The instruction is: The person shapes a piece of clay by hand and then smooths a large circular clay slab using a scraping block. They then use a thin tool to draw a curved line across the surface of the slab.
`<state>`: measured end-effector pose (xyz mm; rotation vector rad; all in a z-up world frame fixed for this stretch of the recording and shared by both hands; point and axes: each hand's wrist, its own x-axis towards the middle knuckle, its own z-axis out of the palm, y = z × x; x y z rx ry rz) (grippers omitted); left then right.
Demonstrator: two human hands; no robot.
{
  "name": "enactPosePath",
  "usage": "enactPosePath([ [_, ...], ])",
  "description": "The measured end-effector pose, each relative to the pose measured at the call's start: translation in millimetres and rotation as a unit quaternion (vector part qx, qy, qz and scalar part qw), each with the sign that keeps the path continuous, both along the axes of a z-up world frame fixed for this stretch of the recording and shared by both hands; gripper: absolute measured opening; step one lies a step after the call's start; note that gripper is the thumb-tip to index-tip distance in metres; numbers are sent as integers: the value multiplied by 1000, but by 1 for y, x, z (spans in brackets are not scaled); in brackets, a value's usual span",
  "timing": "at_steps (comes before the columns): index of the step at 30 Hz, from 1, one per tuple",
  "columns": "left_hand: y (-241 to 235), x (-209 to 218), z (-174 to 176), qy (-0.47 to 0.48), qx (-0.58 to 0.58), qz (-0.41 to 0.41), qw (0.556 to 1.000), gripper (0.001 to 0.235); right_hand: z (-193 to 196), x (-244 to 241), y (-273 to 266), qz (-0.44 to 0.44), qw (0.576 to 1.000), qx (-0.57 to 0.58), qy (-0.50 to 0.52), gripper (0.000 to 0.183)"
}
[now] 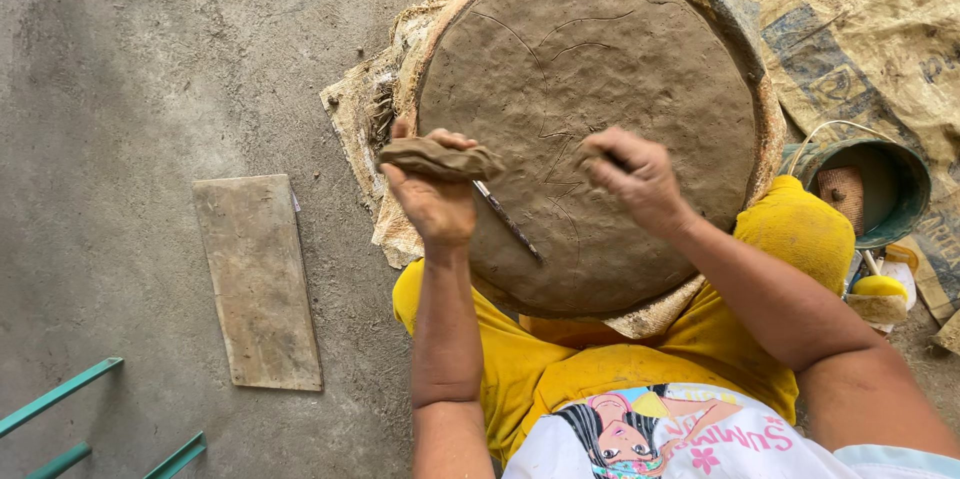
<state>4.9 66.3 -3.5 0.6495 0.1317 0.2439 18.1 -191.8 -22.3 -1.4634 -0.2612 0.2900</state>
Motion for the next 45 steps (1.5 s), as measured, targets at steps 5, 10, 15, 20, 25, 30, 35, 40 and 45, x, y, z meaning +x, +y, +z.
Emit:
enactPosePath([
  [5, 16, -4, -3, 132, 192, -18, 972, 83, 2, 15, -14, -81, 992, 52, 85, 36],
  [10, -9, 3, -14, 268, 660, -26, 701, 77, -6, 15, -19, -81, 992, 77, 51, 37],
  [15, -29, 12, -34, 223, 741, -15, 633, 79, -4, 23, -46, -157, 978, 140, 6, 22],
  [20, -36, 13, -38, 263, 801, -61, 534, 71, 11, 27, -63, -206, 961, 176, -53, 10],
  [25, -43, 8, -42, 217, 874, -33, 435, 77, 16, 29, -65, -239, 953, 180, -52, 34],
  [30, -28, 10, -45, 231, 888, -36, 395, 74, 11, 19, -75, -243, 952, 177, -62, 26],
  [35, -41, -15, -18, 59, 852, 165, 494, 65, 28, -21, -41, -217, 955, -158, -127, 37],
  [40, -116, -75, -15, 49, 140, -44, 988, 65, 30, -93, 13, 5, 922, -207, -327, 55],
  [45, -100, -156, -31, 110, 98, -3, 989, 64, 26, -150, -10, 103, 964, -169, -179, 46],
])
